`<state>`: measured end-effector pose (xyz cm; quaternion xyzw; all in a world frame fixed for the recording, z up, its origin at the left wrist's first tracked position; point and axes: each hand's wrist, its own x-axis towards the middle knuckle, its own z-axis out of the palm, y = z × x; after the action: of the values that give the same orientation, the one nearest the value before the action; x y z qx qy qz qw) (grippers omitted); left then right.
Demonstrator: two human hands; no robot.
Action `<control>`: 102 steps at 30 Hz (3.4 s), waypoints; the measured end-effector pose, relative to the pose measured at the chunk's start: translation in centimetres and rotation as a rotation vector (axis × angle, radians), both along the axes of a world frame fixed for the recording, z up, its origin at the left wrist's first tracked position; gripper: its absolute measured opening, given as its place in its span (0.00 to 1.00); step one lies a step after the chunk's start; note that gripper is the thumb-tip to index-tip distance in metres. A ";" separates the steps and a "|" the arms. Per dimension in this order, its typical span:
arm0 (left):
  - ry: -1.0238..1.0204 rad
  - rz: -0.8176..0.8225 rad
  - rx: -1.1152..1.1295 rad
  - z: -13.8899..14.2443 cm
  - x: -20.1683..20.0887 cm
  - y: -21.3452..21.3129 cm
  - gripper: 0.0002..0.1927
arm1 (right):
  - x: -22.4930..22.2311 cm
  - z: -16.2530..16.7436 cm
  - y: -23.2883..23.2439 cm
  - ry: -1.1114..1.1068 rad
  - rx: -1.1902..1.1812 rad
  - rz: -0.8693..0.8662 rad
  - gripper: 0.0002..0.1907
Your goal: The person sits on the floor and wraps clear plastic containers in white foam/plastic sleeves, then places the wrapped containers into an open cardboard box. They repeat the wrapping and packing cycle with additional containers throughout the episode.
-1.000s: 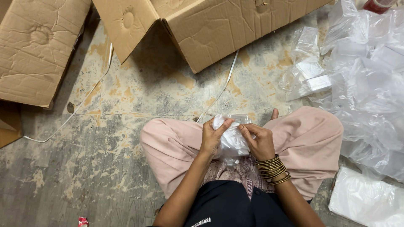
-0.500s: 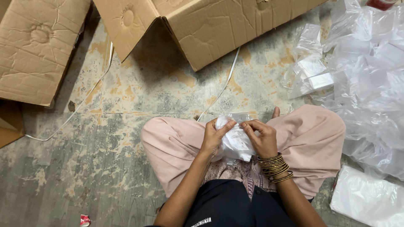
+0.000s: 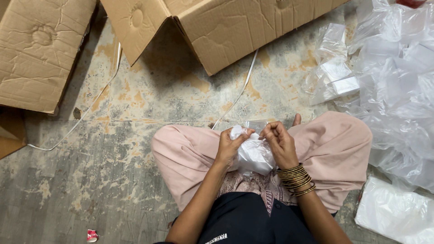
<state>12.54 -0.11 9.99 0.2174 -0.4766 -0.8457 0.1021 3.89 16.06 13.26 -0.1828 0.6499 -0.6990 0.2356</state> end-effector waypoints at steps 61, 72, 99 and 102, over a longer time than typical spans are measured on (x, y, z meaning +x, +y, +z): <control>0.039 -0.040 0.027 0.9 0.7 0.1 0.08 | 0.6 2.5 0.1 0.483 0.374 -0.085 0.08; 0.026 0.030 -0.064 -0.1 0.5 0.3 0.09 | 1.0 2.7 -0.6 0.441 0.262 0.051 0.09; -0.028 -0.018 0.052 0.8 1.0 0.7 0.09 | 0.8 1.1 0.1 0.584 0.334 -0.003 0.06; -0.046 -0.004 0.041 0.3 1.0 0.8 0.10 | 0.7 0.7 0.1 0.533 0.346 -0.066 0.06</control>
<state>13.57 0.67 10.24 0.2376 -0.4619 -0.8503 0.0849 4.55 16.12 13.97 -0.2954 0.8036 -0.5129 0.0621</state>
